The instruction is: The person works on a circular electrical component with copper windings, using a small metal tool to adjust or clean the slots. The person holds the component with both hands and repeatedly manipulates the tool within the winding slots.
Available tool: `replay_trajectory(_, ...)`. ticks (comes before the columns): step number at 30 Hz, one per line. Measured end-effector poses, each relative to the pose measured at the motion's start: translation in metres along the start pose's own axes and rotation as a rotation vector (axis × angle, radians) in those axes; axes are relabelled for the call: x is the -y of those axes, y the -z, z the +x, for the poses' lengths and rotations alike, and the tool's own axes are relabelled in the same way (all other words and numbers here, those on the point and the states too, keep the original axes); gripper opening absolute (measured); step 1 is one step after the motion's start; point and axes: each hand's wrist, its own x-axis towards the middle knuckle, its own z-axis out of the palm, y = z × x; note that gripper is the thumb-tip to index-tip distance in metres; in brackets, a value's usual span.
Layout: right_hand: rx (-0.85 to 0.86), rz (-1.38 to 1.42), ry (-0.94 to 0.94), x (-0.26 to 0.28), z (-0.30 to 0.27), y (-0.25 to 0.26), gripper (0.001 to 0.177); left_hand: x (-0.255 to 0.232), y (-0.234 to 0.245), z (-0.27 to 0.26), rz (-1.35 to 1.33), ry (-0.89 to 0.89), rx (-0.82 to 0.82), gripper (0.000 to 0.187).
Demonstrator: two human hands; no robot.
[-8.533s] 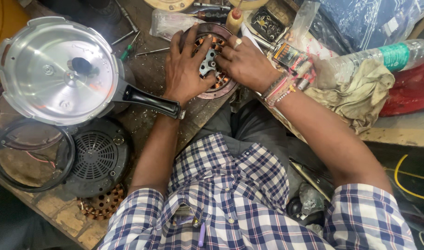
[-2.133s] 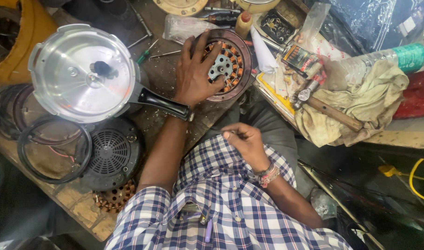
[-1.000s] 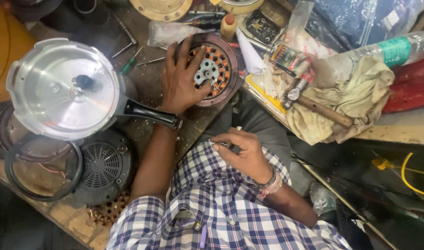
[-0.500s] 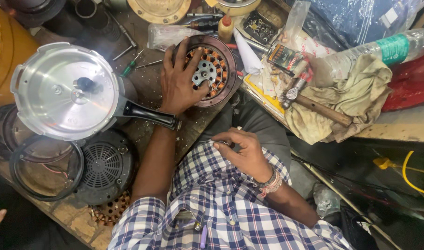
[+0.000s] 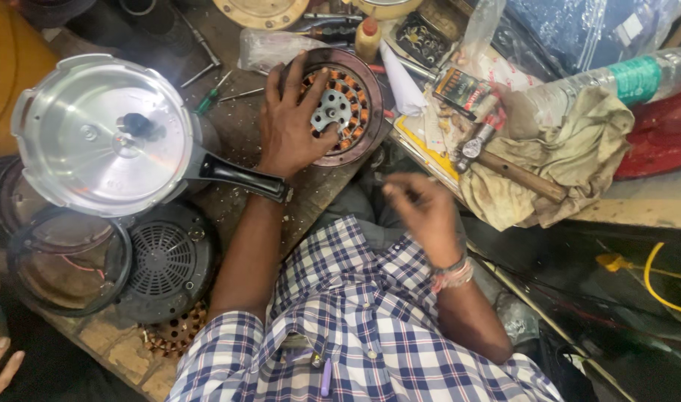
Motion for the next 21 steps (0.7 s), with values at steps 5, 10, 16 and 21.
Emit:
replay_trajectory(5,-0.23,-0.184,0.13,-0.011,0.062,0.005,0.017,0.003,0.008,-0.001,-0.023,-0.005,-0.018,0.082)
replay_trajectory(10,-0.257,-0.402,0.419,0.012,0.114,-0.003,0.022,0.004,0.001,-0.001,0.013,-0.045,-0.054,0.083)
replay_trajectory(16,0.052,-0.457,0.979,0.049,0.089,-0.027,0.027,0.005,0.0,-0.003,-0.008,-0.068,-0.073,0.083)
replay_trajectory(21,-0.206,-0.414,0.668,0.021,0.133,-0.005,0.018,0.003,0.001,-0.002,-0.021,-0.015,-0.024,0.081)
